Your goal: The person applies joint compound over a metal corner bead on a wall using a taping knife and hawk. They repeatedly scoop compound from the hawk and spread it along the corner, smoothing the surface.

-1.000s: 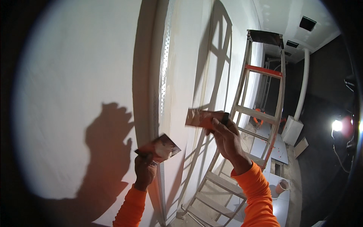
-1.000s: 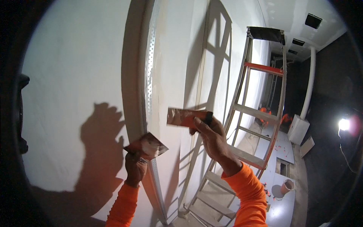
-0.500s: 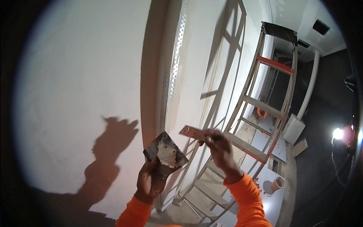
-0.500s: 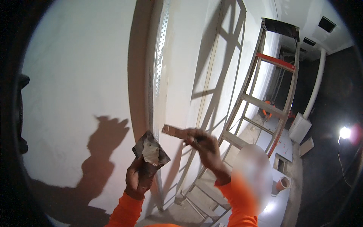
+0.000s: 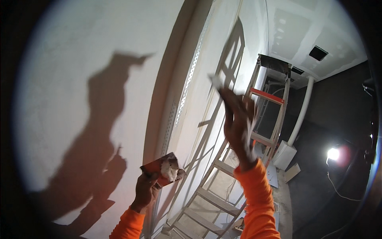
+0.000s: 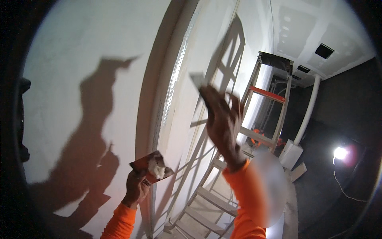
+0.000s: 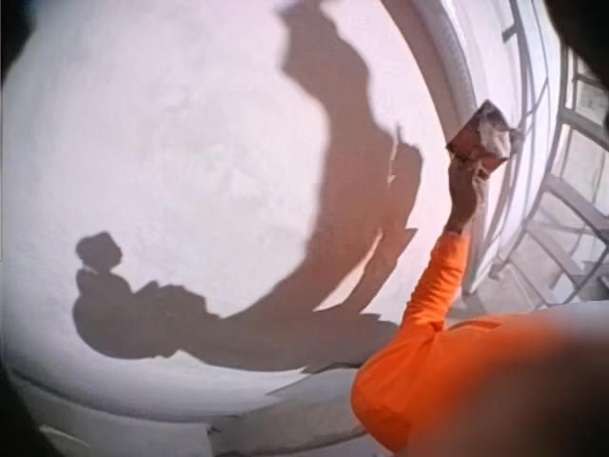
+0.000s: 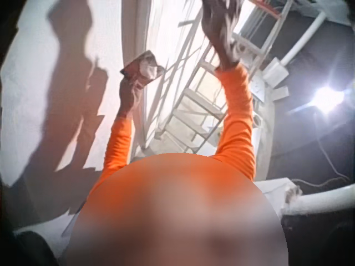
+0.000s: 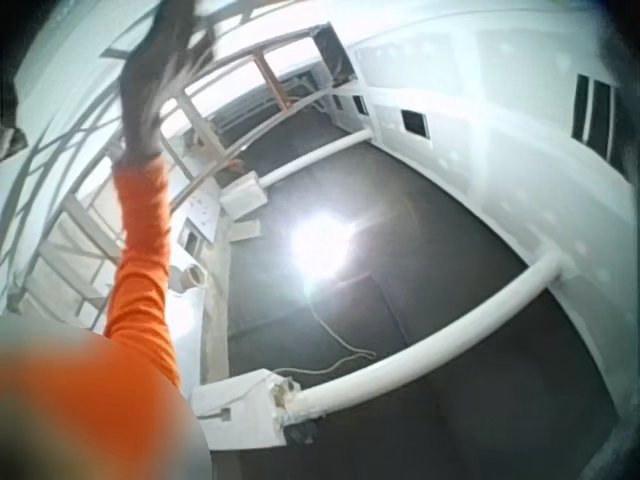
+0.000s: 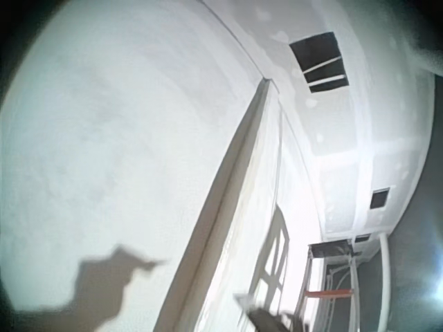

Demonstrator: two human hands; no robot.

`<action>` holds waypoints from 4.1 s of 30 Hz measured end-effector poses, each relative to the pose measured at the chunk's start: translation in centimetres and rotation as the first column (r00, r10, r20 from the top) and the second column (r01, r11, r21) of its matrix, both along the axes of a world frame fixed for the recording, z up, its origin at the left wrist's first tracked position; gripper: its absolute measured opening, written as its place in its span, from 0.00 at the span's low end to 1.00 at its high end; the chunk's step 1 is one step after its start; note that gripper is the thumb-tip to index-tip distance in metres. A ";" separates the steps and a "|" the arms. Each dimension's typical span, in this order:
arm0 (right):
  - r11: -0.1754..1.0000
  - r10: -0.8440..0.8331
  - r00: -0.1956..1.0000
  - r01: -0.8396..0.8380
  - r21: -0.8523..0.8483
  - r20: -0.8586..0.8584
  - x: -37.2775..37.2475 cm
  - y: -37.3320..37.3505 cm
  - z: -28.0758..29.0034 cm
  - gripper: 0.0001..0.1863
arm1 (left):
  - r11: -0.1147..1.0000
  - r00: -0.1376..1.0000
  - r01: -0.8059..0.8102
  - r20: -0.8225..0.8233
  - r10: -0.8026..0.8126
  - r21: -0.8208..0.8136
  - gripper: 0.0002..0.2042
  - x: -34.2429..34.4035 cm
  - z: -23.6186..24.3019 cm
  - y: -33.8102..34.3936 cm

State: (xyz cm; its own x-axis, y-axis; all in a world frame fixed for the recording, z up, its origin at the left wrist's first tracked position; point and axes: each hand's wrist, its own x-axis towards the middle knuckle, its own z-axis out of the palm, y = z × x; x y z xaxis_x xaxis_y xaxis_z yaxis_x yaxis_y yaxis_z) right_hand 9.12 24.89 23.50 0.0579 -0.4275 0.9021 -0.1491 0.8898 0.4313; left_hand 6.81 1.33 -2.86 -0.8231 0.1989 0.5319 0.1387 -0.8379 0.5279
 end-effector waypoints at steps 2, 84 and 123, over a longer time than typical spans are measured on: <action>0.988 -0.137 0.978 0.147 0.049 -0.155 -0.6 -2.2 6.1 0.23 | 1.000 0.996 -0.017 -0.093 0.015 -0.022 0.23 -2.2 -1.0 0.9; 0.482 0.791 0.555 -0.306 -0.821 0.258 -1.9 -0.8 -14.0 0.17 | 0.531 0.714 -0.682 -0.612 0.339 -0.502 0.15 -1.4 -8.0 -0.6; 0.936 0.353 0.851 -0.320 -0.149 0.388 -7.8 -1.0 -19.6 0.41 | 0.988 0.990 -0.141 -0.013 0.142 0.068 0.28 -4.8 -10.2 1.9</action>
State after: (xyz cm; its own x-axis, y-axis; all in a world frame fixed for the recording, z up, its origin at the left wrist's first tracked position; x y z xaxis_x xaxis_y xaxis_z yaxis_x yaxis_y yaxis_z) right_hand 1.35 23.90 3.85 -0.1889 -0.3767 0.9069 -0.5908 0.7813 0.2014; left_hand 2.06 3.18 -13.07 -0.8310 0.0450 0.5545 0.2667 -0.8425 0.4680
